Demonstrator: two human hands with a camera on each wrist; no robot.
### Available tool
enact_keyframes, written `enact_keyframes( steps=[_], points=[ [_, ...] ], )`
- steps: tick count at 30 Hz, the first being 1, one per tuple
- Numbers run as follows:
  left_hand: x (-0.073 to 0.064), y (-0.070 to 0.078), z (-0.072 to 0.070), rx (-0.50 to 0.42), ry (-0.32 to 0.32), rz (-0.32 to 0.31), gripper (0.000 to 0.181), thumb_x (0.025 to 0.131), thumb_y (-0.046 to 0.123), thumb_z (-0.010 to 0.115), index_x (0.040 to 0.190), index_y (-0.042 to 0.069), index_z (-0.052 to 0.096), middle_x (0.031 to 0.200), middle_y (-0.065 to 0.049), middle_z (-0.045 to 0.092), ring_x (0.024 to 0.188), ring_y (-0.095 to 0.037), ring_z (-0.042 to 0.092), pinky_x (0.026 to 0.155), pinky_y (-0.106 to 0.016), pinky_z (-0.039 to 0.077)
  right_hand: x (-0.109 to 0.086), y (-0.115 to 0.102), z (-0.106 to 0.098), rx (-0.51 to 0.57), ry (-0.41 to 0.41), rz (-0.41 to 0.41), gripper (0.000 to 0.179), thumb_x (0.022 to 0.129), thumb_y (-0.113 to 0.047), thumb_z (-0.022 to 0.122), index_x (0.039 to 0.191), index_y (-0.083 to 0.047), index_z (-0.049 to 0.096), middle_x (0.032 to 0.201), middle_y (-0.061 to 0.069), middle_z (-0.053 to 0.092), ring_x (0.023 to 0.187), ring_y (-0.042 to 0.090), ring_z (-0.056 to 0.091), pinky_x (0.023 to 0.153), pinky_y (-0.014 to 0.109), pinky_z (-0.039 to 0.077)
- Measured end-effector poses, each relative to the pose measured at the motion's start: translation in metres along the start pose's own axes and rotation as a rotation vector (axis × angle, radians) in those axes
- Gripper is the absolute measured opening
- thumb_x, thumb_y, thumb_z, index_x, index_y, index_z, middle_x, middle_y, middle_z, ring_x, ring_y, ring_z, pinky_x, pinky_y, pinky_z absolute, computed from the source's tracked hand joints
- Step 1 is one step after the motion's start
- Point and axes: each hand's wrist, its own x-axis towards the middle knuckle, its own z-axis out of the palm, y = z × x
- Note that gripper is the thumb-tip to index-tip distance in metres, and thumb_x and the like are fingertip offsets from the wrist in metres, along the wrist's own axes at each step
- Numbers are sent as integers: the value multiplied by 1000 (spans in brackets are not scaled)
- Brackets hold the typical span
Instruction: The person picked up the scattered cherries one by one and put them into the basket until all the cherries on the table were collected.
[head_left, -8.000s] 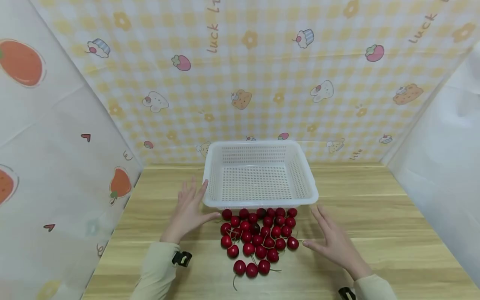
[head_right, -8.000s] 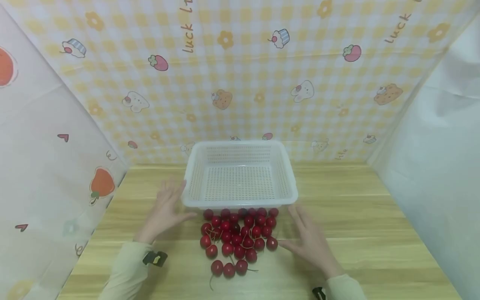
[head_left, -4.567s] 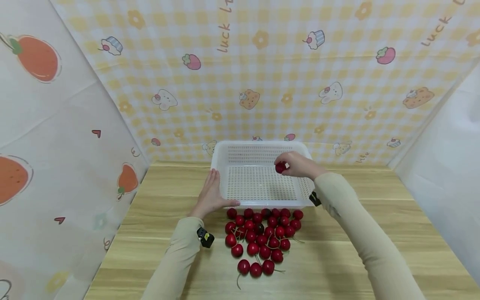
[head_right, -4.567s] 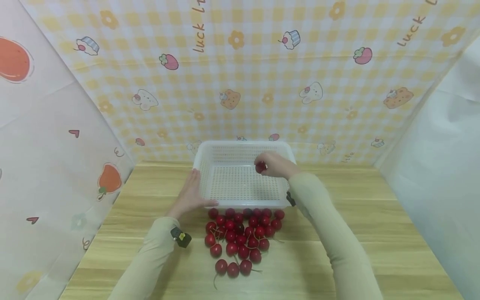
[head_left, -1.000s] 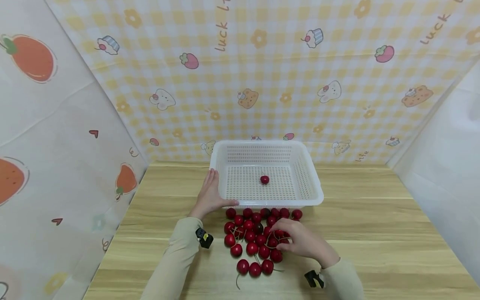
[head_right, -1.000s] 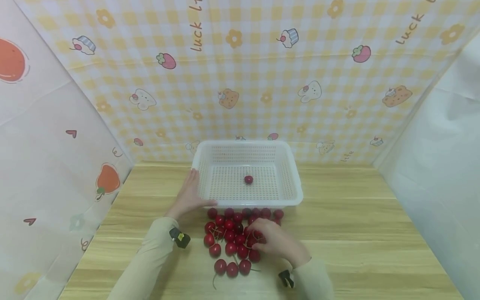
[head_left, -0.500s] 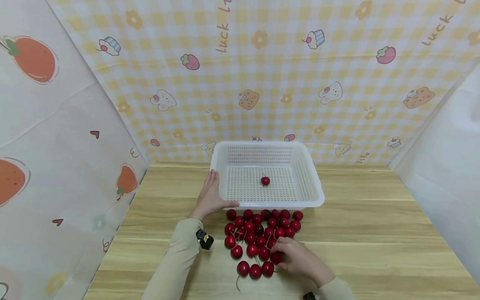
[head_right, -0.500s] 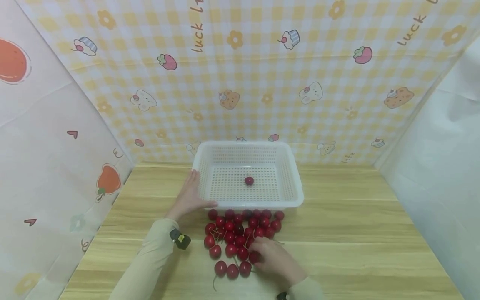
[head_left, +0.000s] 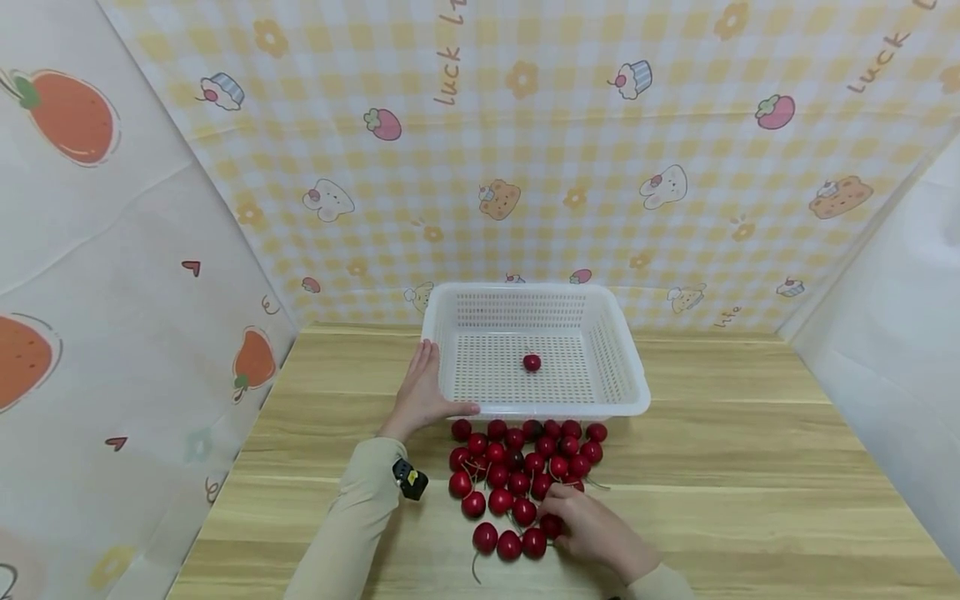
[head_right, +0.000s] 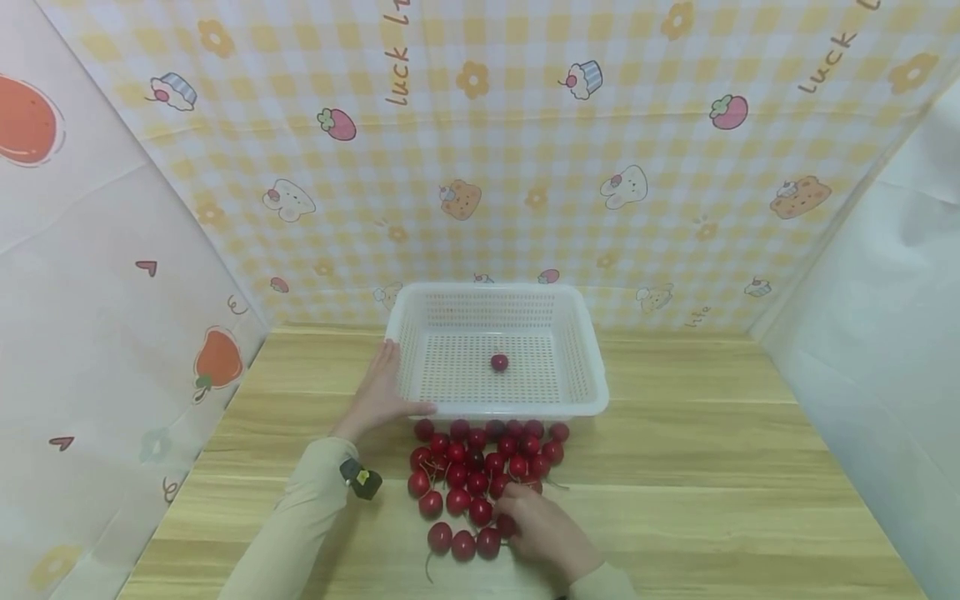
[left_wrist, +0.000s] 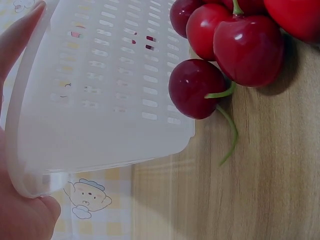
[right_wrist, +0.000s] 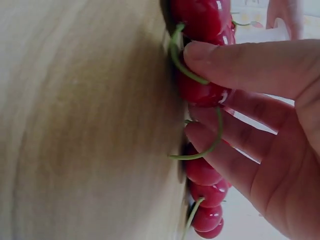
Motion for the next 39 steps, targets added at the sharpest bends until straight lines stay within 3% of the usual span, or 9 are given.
enact_keyframes(
  steps=[5,15,22,28,34,39],
  points=[
    [-1,1,0,-4,0,0,132,50,57,80,143,-4,9,150,-19,2,139,-26,-2,113,-37,5,0,0,2,22,-22,24,31,67,2,72,93,-14,68,90,-10,54,77,0,49,70,21,51],
    [-2,1,0,-11,1,3,132,50,57,80,143,-5,8,150,-20,2,139,-26,-2,113,-38,5,0,2,3,-4,21,-8,33,64,5,68,91,-14,68,88,-10,52,76,1,46,69,21,50],
    [-2,2,0,-17,2,3,132,51,56,80,143,-5,9,151,-19,3,139,-26,-2,113,-37,5,-1,-3,-10,-44,151,-123,29,63,7,67,85,-12,68,85,-8,53,77,4,50,68,21,51],
    [-2,2,0,-13,1,1,131,51,56,80,143,-5,9,151,-19,2,139,-25,-2,113,-37,5,3,-9,-31,-55,208,-208,28,63,8,69,85,-9,67,85,-5,52,76,5,48,65,16,49],
    [-2,2,-1,-12,-1,-1,131,51,56,80,143,-5,9,151,-19,2,139,-25,-2,113,-37,5,9,-16,-62,-95,261,-311,33,58,10,74,86,-7,66,88,0,56,81,13,55,69,20,52],
    [-2,2,-1,-12,2,-4,132,51,56,80,143,-5,9,151,-18,2,139,-25,-2,113,-37,5,19,-15,-88,-116,299,-321,35,58,10,75,88,-4,65,90,3,58,81,16,57,69,23,52]
  ],
)
